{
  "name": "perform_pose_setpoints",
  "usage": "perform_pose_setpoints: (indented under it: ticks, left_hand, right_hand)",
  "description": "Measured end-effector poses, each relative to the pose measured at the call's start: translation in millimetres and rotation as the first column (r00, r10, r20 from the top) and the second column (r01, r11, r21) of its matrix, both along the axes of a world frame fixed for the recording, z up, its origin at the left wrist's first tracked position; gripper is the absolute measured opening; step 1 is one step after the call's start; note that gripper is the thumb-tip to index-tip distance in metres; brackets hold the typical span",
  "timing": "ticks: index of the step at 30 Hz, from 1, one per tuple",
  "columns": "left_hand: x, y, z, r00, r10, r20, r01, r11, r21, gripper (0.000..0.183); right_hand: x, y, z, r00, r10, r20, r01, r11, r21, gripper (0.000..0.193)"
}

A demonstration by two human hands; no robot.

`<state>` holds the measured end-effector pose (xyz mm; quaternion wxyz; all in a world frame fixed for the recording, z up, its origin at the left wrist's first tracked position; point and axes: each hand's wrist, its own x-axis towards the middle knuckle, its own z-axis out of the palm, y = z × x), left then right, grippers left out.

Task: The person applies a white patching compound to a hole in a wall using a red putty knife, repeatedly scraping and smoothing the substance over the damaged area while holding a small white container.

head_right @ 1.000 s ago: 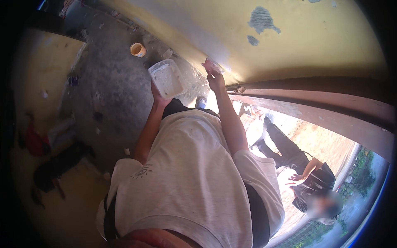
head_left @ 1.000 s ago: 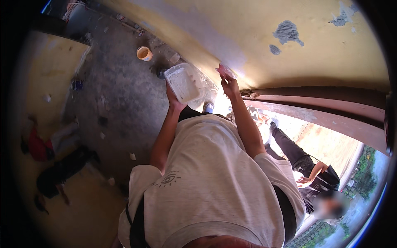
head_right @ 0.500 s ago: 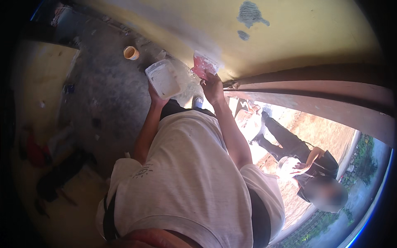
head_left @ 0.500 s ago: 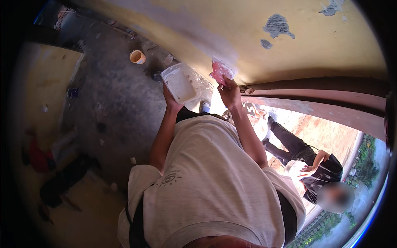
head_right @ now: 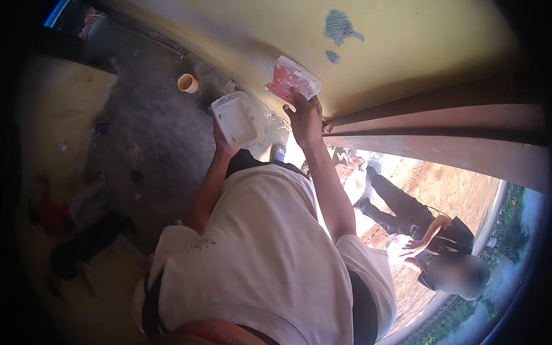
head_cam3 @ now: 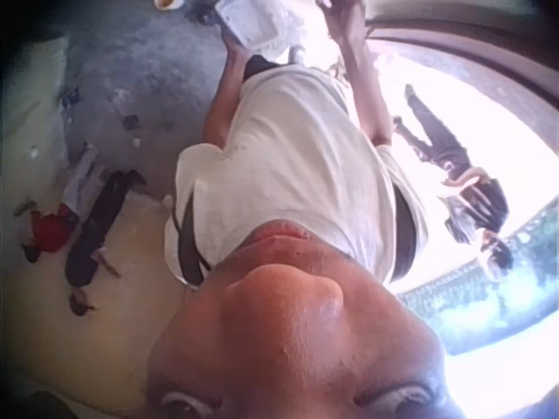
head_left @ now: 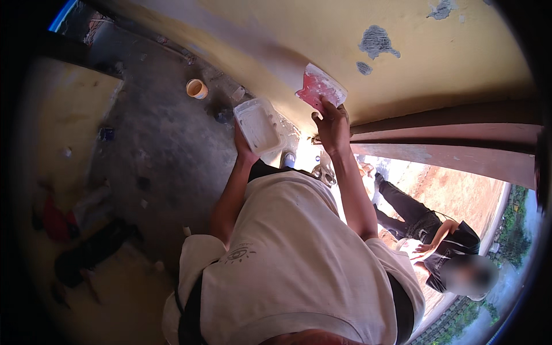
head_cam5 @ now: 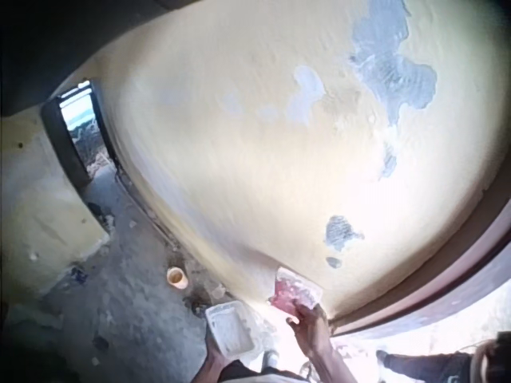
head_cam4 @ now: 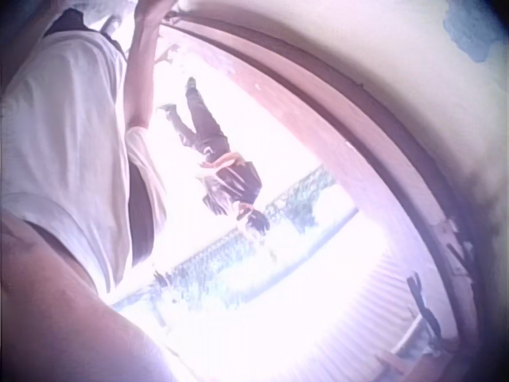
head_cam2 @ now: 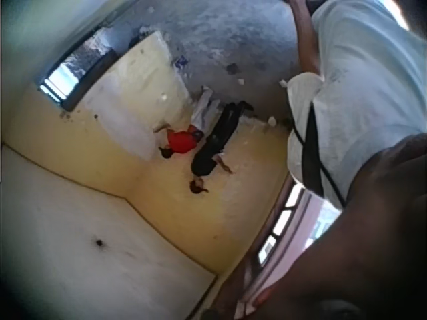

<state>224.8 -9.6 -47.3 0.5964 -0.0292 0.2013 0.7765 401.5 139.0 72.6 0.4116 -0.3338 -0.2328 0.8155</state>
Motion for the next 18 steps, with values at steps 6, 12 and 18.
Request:
perform_pose_setpoints:
  ticks: [6,12,18]
  left_hand:
    - [6.7,3.4,19.7,0.997,0.017,-0.082,-0.016,1.0,0.018,0.063]
    - [3.9,-4.3,35.4,0.974,0.14,-0.175,-0.152,0.987,-0.053,0.061]
    - [-21.4,-15.2,42.8,0.972,0.188,-0.14,-0.199,0.978,-0.064,0.061]
  right_hand:
    - [2.3,-16.4,35.0,0.89,0.255,0.378,-0.395,0.845,0.36,0.025]
    - [-0.1,-28.3,38.9,0.809,0.236,0.539,-0.505,0.748,0.43,0.027]
    - [-34.1,-34.6,43.2,0.849,0.314,0.424,-0.473,0.811,0.345,0.017]
